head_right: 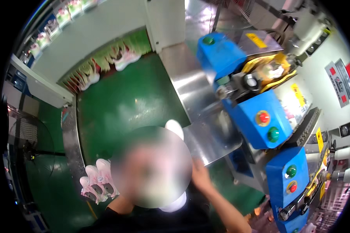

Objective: The person takes shoes from a conveyor belt, inserts shoe lasts into them, positions the shoes into a pressing machine to operate it, and places them into a conveyor tunnel.

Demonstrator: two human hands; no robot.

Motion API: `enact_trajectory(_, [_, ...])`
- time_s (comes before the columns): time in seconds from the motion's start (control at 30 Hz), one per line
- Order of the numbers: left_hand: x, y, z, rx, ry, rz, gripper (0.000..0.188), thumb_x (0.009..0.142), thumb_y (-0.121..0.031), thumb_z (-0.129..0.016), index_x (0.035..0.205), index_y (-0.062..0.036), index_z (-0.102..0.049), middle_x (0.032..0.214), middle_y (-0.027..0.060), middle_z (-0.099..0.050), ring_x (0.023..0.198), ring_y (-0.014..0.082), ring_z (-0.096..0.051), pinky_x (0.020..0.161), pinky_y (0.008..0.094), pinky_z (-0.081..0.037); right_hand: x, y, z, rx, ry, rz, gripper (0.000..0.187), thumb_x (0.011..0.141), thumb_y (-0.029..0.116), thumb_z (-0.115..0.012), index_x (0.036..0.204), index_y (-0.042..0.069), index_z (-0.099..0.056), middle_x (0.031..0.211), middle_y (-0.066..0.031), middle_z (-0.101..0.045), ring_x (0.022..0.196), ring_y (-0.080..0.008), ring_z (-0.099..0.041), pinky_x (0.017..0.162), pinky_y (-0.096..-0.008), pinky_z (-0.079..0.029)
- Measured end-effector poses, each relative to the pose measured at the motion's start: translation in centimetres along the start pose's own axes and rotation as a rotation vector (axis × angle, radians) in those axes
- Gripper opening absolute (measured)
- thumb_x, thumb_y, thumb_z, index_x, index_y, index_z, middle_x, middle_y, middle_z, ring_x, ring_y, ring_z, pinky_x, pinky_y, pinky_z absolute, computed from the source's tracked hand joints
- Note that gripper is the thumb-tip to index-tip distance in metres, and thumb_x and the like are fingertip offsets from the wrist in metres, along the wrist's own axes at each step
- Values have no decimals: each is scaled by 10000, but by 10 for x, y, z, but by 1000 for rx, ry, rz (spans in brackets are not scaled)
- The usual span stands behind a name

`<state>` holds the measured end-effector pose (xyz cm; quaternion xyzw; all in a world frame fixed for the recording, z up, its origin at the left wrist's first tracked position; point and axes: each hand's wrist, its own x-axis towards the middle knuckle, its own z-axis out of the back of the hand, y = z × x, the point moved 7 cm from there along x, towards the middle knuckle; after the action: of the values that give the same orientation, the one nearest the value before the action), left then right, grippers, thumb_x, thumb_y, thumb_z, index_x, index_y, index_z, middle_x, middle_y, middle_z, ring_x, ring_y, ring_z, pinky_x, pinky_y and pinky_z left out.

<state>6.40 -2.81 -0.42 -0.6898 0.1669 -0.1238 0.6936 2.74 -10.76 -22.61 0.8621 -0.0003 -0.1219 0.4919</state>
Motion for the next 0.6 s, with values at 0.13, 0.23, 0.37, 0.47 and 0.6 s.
enact_trajectory(0.13, [-99, 50, -59, -396, -167, 485, 221, 962, -245, -493, 1012, -32, -521, 897, 106, -594, 838, 189, -580, 768, 324, -484, -222, 11, 123, -899, -600, -439, 1014, 701, 419, -772, 1349, -164, -255, 1358, -346, -357, 1274, -418, -380, 1061, -396, -311])
enact_trajectory(0.23, [-9, 180, -93, -680, 26, 519, 218, 962, -244, -489, 1009, -33, -516, 893, 99, -589, 816, 182, -573, 733, 323, -499, -126, 5, 242, -1161, -903, -212, 624, 691, 246, -734, 1196, -4, -466, 942, -240, -646, 867, -391, -638, 756, -435, -502])
enact_trajectory(0.37, [9, 216, -114, -701, 188, 579, 236, 952, -224, -475, 1032, -4, -501, 906, 106, -588, 884, 197, -572, 803, 335, -485, -136, 9, 289, -1044, -894, -362, 576, 684, 248, -718, 1161, 0, -512, 921, -239, -648, 855, -369, -642, 746, -437, -498])
enact_trajectory(0.47, [22, 216, -123, -543, 343, 465, 254, 954, -225, -475, 1042, 12, -496, 911, 116, -592, 912, 193, -567, 829, 347, -476, -175, 18, 256, -567, -906, -512, 463, 723, 230, -728, 1099, 0, -584, 933, -145, -662, 855, -243, -627, 785, -361, -482])
enact_trajectory(0.6, [49, 192, -191, -291, 601, 183, 268, 973, -240, -461, 1062, 11, -485, 873, 98, -580, 915, 199, -560, 868, 347, -450, -262, 69, 214, -268, -1039, -82, 398, 754, 176, -756, 1075, 2, -598, 991, -67, -626, 926, -156, -563, 848, -310, -448])
